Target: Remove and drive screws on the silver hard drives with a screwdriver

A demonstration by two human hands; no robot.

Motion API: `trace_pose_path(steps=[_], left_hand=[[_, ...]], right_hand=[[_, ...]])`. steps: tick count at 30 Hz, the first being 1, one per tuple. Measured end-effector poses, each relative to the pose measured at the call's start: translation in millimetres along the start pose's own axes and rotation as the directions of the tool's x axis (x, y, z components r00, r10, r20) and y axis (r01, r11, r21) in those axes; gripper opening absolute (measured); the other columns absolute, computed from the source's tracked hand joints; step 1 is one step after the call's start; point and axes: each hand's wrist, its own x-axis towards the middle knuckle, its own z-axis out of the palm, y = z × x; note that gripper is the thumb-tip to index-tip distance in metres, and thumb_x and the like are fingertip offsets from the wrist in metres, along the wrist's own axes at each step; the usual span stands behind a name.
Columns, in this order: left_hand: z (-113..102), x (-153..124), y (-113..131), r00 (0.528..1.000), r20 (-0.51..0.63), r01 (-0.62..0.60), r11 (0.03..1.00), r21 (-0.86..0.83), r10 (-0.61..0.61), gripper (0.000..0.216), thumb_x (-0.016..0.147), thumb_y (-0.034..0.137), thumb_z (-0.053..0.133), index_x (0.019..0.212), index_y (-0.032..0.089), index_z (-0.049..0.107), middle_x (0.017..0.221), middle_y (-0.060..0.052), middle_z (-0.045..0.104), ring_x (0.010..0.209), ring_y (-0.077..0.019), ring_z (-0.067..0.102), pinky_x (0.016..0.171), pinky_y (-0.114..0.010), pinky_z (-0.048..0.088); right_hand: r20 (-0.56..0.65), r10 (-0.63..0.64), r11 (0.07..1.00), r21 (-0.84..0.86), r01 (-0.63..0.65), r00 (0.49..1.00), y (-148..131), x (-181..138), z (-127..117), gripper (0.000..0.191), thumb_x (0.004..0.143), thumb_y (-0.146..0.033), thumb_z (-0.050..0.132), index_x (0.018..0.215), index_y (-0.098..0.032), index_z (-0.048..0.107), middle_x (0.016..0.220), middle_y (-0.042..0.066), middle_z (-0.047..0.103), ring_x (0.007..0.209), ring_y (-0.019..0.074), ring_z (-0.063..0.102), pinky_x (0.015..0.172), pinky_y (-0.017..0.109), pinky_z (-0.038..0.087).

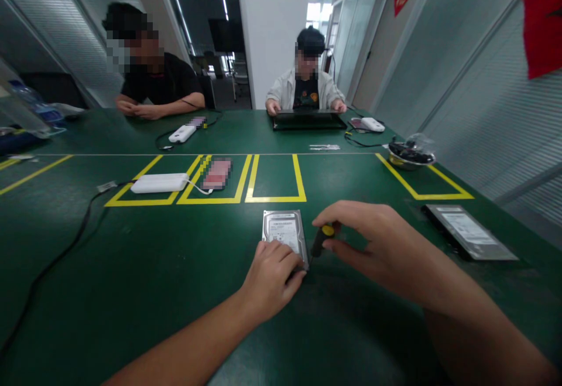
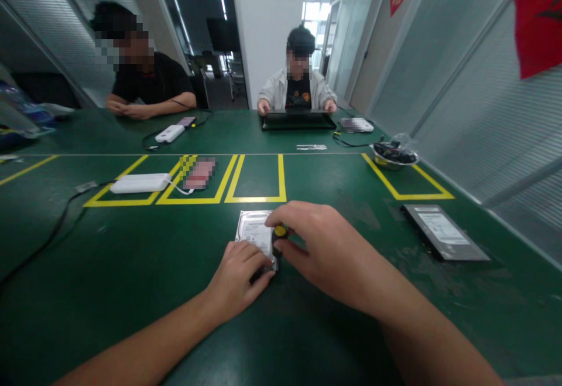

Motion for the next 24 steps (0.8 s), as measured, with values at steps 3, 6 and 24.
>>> trace_pose_path(steps=[3,6,24], left_hand=[[-0.4,0.2,0.1,1.0,0.006,0.001,1.0,-0.008,-0.001,0.004,0.087,0.023,0.064,0.088,0.021,0.062,0.088,-0.003,0.063,0.09,-0.0239,0.054,0.078,-0.039,0.032],[-0.7,0.4,0.6,1.0,0.008,0.006,1.0,-0.009,-0.006,0.003,0.088,0.023,0.064,0.087,0.02,0.061,0.089,-0.003,0.063,0.09,-0.024,0.054,0.078,-0.039,0.031],[-5.4,2.8,6.7,0.995,0.067,0.073,0.997,0.018,-0.074,0.006,0.085,0.025,0.067,0.089,0.023,0.062,0.09,-0.001,0.064,0.094,-0.0246,0.053,0.082,-0.042,0.028]], right_hand=[[0.037,-0.034,0.999,0.02,0.033,0.999,1.1,-1.4,-0.3,0.023,0.088,-0.007,0.056,0.106,-0.019,0.064,0.109,0.005,0.064,0.099,0.0164,0.06,0.085,0.026,0.047],[0.042,-0.066,0.998,0.007,0.066,0.997,2.7,-2.9,-0.9,0.03,0.089,-0.005,0.054,0.111,-0.021,0.065,0.119,0.004,0.061,0.108,0.0162,0.058,0.094,0.026,0.045],[0.08,-0.019,1.0,-0.022,0.02,0.997,-1.4,2.7,1.6,0.009,0.094,-0.009,0.057,0.094,-0.017,0.061,0.096,0.001,0.055,0.085,0.0121,0.051,0.073,0.025,0.039]])
